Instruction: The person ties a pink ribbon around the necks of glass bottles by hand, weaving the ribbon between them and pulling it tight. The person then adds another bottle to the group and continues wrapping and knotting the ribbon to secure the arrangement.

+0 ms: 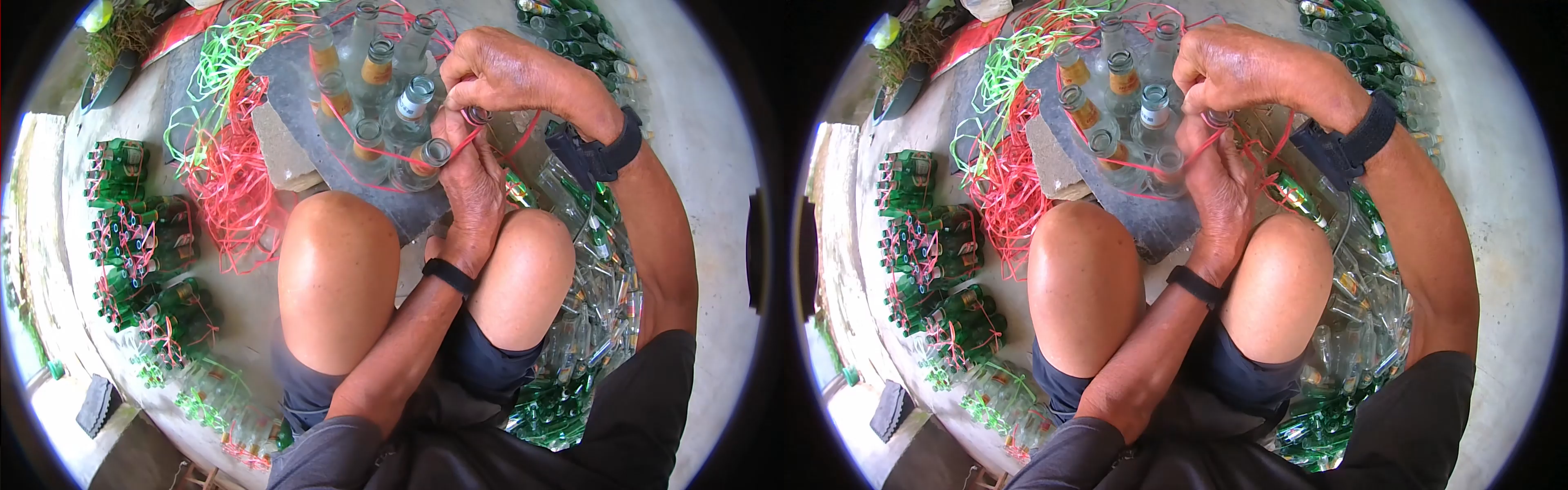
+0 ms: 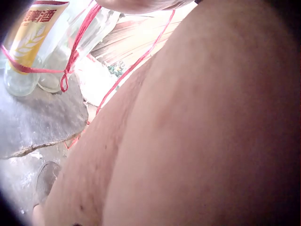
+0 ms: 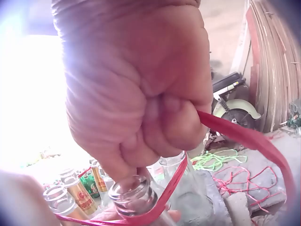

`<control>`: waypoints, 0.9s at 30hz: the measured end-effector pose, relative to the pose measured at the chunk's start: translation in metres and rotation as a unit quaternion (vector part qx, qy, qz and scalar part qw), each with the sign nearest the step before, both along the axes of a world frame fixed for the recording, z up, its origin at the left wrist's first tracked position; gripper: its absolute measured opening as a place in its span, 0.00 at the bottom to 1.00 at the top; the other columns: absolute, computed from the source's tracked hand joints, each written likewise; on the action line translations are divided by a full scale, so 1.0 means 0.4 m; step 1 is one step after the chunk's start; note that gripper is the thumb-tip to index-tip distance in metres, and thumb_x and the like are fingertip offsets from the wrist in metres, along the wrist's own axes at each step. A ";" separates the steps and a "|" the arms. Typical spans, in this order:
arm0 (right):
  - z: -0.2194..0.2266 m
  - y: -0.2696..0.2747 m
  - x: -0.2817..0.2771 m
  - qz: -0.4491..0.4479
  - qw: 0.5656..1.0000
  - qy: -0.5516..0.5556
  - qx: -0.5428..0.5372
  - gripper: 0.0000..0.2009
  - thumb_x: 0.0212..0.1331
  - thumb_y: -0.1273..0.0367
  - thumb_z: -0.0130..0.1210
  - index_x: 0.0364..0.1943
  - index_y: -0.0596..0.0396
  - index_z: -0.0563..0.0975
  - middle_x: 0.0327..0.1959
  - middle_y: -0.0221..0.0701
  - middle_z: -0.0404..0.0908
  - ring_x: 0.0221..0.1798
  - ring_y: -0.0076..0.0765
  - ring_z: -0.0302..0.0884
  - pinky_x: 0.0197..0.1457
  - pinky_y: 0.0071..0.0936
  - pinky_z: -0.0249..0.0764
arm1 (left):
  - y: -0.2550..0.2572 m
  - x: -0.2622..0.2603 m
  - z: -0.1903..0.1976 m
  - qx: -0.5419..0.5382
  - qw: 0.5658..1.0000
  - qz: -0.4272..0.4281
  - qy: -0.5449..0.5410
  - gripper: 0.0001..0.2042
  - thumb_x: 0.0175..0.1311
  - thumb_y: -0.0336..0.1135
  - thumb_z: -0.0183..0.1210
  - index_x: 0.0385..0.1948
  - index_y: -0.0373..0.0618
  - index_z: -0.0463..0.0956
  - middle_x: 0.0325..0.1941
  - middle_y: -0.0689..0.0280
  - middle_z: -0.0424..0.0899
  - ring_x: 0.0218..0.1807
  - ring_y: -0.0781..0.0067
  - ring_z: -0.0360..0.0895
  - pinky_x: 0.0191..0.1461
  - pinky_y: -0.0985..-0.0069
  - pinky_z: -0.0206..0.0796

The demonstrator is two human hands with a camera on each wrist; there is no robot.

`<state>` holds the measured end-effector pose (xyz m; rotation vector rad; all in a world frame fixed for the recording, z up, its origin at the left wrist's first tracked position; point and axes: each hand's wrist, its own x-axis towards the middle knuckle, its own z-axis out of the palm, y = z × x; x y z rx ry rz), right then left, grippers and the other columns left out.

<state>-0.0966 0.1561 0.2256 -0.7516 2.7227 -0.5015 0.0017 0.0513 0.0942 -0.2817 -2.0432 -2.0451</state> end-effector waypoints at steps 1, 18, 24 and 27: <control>-0.005 0.002 0.004 0.000 1.000 0.000 0.000 0.10 0.51 0.66 0.64 0.26 0.61 0.82 0.20 0.47 0.76 0.25 0.51 0.76 0.32 0.43 0.70 | -0.001 0.001 0.000 -0.001 1.000 0.003 0.010 0.17 0.80 0.30 0.51 0.65 0.34 0.68 0.57 0.49 0.75 0.60 0.49 0.73 0.65 0.60 0.66; -0.089 0.025 0.156 -0.266 0.943 0.156 -0.128 0.08 0.61 0.67 0.64 0.36 0.56 0.79 0.24 0.39 0.80 0.26 0.43 0.78 0.35 0.38 0.74 | 0.000 0.001 -0.003 -0.001 1.000 0.004 0.021 0.12 0.79 0.30 0.52 0.58 0.35 0.72 0.55 0.52 0.78 0.58 0.50 0.73 0.63 0.60 0.67; -0.123 0.037 0.211 -0.308 0.925 0.094 -0.201 0.06 0.69 0.70 0.59 0.37 0.58 0.78 0.23 0.37 0.75 0.27 0.30 0.70 0.34 0.32 0.72 | -0.003 0.005 -0.010 -0.024 0.998 0.021 0.050 0.15 0.79 0.30 0.52 0.62 0.32 0.71 0.59 0.48 0.78 0.62 0.47 0.74 0.67 0.60 0.67; -0.150 0.050 0.220 -0.274 0.932 0.107 -0.212 0.07 0.70 0.70 0.56 0.37 0.59 0.76 0.25 0.40 0.75 0.28 0.35 0.71 0.35 0.36 0.73 | -0.012 0.008 -0.004 -0.048 0.998 -0.001 0.046 0.21 0.80 0.29 0.52 0.68 0.31 0.63 0.66 0.40 0.72 0.70 0.36 0.69 0.71 0.54 0.65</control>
